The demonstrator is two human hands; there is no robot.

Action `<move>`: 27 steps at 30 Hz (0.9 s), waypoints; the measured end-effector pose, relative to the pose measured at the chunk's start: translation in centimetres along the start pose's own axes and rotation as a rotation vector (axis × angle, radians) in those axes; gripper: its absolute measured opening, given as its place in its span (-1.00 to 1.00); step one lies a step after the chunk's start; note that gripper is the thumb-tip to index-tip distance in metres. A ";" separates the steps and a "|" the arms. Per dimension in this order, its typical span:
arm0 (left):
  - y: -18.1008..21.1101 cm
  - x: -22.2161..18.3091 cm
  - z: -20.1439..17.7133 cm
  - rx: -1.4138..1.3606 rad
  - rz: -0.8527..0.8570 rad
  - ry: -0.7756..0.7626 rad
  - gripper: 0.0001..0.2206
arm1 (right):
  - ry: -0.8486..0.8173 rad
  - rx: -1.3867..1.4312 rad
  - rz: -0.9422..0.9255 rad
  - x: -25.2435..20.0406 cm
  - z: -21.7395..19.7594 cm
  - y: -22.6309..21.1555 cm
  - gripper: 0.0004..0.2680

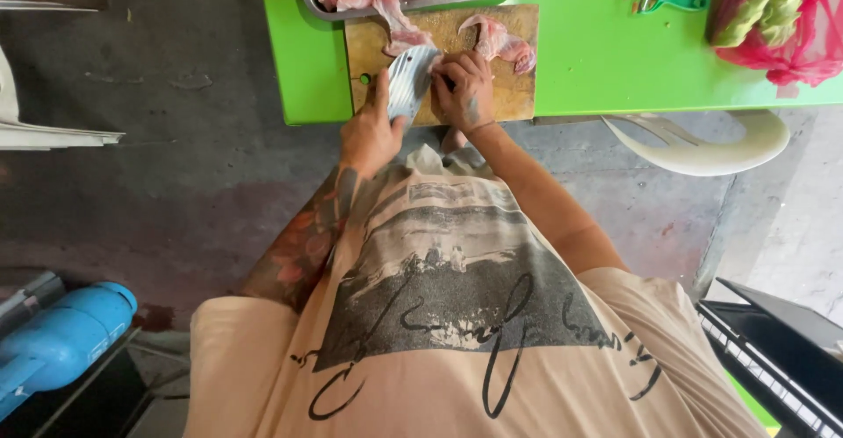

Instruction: Slicing raw meat on a wooden cutting board using a cleaver

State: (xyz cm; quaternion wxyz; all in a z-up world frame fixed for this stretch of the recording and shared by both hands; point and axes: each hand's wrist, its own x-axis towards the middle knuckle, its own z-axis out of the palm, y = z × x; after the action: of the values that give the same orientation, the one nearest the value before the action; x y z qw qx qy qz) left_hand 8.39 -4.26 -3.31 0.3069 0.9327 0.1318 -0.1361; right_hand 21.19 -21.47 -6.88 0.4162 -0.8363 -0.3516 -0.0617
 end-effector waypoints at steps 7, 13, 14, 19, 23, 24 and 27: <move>1.4 2.8 0.4 0.082 0.054 0.111 -0.19 | 0.012 -0.015 -0.015 0.5 -0.1 0.0 -0.96; 0.8 1.6 0.2 0.015 0.024 0.009 -0.21 | 0.039 -0.002 -0.013 0.2 -0.3 -0.7 -0.97; 1.2 2.6 0.2 -0.019 0.022 0.047 -0.20 | 0.034 -0.018 -0.026 0.1 -0.3 -0.7 -0.95; 1.2 1.8 0.7 0.086 0.023 0.053 -0.20 | 0.015 -0.087 0.024 -0.2 -0.3 -0.1 -0.96; -0.6 -2.6 -1.8 -0.057 0.009 -0.109 -0.22 | 0.036 -0.115 0.251 -0.5 -0.8 0.2 -0.94; -0.2 -3.2 -2.9 -0.057 0.014 -0.109 -0.22 | 0.039 -0.118 0.251 -0.1 -1.2 -0.2 -0.94; 0.2 -4.3 -4.8 -0.273 -0.196 -0.135 -0.23 | 0.058 -0.192 0.186 1.1 -2.2 -1.3 -0.97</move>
State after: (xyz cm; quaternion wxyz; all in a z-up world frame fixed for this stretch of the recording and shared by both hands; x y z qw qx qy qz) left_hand 5.32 -2.21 1.93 0.4242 0.8537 0.2185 -0.2086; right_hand 21.59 -22.03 -4.19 0.3481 -0.8991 -0.2529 -0.0804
